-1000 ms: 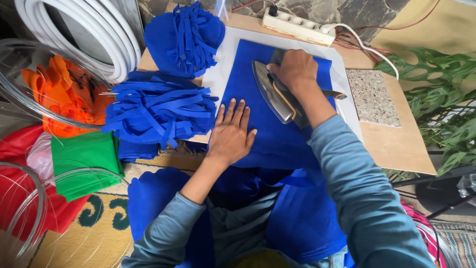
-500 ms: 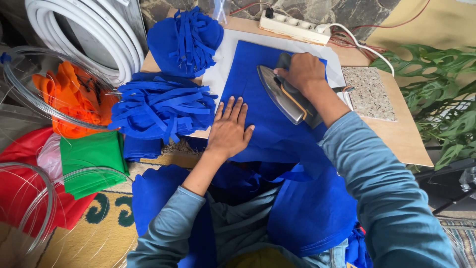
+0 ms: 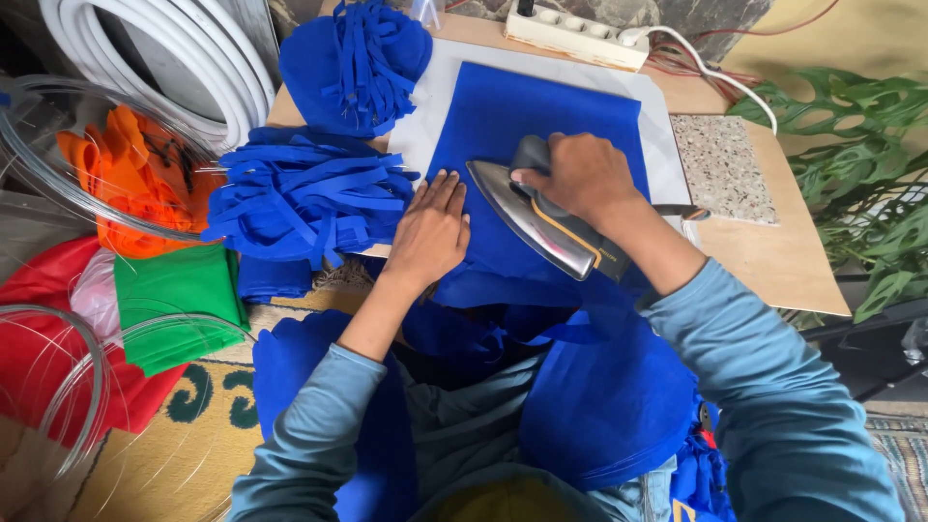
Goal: Ironing small blue fabric pieces on a flat surface to remove wrinkles.
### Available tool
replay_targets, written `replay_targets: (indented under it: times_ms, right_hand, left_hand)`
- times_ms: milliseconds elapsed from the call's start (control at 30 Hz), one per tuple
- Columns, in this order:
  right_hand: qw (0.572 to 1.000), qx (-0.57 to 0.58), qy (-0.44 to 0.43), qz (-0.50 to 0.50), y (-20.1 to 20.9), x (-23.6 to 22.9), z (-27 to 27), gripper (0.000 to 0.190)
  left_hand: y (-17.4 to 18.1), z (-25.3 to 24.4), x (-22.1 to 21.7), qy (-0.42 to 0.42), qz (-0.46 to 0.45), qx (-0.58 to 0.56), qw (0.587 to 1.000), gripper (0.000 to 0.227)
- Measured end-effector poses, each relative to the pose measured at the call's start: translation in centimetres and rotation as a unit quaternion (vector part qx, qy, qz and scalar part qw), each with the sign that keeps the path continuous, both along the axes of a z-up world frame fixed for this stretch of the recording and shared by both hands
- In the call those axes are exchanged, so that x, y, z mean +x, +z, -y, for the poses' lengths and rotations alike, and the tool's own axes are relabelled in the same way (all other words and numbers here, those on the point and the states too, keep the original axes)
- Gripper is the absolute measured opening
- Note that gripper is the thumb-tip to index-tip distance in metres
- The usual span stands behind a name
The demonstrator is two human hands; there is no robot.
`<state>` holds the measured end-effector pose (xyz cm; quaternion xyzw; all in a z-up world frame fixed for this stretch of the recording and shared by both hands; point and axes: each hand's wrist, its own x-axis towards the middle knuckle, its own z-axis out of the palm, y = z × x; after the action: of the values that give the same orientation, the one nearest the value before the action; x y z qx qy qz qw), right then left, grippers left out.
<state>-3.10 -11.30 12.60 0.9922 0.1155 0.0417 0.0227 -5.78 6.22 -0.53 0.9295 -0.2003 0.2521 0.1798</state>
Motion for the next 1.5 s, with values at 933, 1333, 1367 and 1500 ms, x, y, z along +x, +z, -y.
replay_targets:
  times_ms: [933,1333,1367,1500]
  right_hand:
    - [0.982,0.003,0.185,-0.042,2.0,-4.7,3.0,0.05]
    - [0.985,-0.02,0.161,-0.06,1.9,-6.7,9.0,0.051]
    - [0.985,0.01,0.166,-0.054,1.7,-6.3,10.1,0.041]
    - [0.996,0.004,0.055,-0.073,2.8,-5.6,13.2,0.039]
  left_hand:
    - [7.1,0.6,1.8,-0.094,-0.27,-0.133,0.949,0.048]
    - [2.0,0.7,4.0,-0.086,-0.206,0.014,0.975,0.049]
    - [1.9,1.0,3.9,-0.076,-0.157,0.013,0.985,0.048]
    - [1.4,1.8,4.2,-0.047,-0.089,0.048,0.994,0.049]
